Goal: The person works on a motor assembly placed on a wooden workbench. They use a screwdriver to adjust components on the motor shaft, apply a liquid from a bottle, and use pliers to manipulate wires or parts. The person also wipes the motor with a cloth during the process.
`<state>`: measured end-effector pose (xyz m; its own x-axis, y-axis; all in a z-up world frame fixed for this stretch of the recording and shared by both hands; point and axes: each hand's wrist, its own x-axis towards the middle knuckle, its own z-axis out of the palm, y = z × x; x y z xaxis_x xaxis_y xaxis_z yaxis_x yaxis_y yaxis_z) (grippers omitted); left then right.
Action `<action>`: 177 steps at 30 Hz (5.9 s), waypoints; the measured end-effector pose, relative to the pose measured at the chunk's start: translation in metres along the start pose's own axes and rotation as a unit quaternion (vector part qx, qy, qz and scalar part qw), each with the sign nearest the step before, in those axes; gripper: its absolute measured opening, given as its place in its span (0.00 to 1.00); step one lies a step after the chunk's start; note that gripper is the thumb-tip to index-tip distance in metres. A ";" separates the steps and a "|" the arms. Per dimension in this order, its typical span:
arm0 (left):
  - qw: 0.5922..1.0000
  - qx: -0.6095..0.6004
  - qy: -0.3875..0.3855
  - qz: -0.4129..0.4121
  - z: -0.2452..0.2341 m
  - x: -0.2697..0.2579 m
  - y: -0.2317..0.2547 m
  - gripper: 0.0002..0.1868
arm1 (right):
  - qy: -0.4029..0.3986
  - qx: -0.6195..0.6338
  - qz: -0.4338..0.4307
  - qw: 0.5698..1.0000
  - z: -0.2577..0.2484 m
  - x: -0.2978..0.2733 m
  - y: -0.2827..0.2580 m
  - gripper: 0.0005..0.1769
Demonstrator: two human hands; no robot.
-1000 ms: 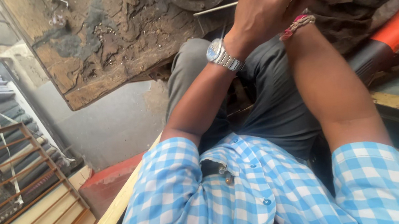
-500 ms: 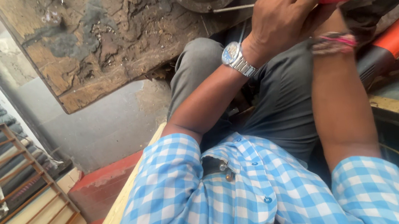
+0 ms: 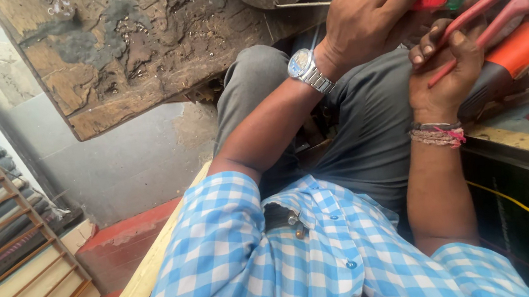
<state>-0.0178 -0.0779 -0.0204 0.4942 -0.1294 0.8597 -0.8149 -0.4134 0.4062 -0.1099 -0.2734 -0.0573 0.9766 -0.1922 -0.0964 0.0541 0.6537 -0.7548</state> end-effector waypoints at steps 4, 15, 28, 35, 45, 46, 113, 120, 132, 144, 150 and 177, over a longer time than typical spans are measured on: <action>1.000 -0.005 -0.002 0.006 0.001 -0.001 -0.001 0.29 | -0.003 0.008 -0.003 1.000 0.002 -0.001 0.002 0.38; 1.000 -0.008 -0.017 0.011 0.012 -0.005 -0.006 0.30 | -0.030 -0.045 -0.021 0.998 0.004 -0.001 0.004 0.29; 0.997 -0.028 -0.067 -0.013 0.018 -0.015 -0.009 0.21 | 0.034 -0.256 -0.302 0.918 -0.017 -0.033 -0.035 0.42; 0.998 0.007 -0.051 -0.039 0.026 -0.010 -0.004 0.21 | -0.071 -0.607 -0.196 0.767 -0.015 -0.041 -0.030 0.29; 0.966 0.113 -0.157 -0.173 0.046 -0.033 -0.015 0.11 | 0.007 -0.118 -0.089 0.989 -0.011 -0.033 -0.009 0.26; 0.957 0.135 -0.173 -0.192 0.046 -0.035 -0.019 0.10 | 0.011 -0.111 -0.087 0.990 -0.011 -0.034 -0.007 0.27; 0.996 -0.055 -0.062 -0.030 0.048 -0.006 0.012 0.10 | 0.001 -0.626 -0.260 0.735 -0.023 -0.068 -0.038 0.26; 0.966 -0.021 -0.222 -0.128 0.063 -0.030 0.019 0.08 | 0.062 -0.348 -0.153 0.923 0.010 -0.038 -0.033 0.27; 0.882 0.268 -0.250 -0.296 -0.093 -0.013 -0.101 0.08 | -0.115 -0.350 0.032 0.929 0.064 0.092 0.093 0.37; 0.804 0.149 -0.228 -0.529 -0.124 -0.027 -0.154 0.16 | -0.174 -0.310 0.132 0.925 0.064 0.096 0.115 0.34; 0.843 0.077 -0.038 -0.530 -0.120 -0.052 -0.199 0.09 | -0.259 -0.195 0.263 0.909 0.058 0.065 0.091 0.27; 0.994 -0.006 -0.026 -0.102 0.086 0.014 -0.018 0.19 | 0.106 -0.249 -0.197 0.942 -0.002 0.063 0.004 0.33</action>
<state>0.0297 -0.1493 -0.0425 0.6636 -0.0900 0.7426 -0.6998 -0.4257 0.5737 -0.0480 -0.2840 -0.0680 0.8347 -0.5246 0.1676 0.2476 0.0857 -0.9651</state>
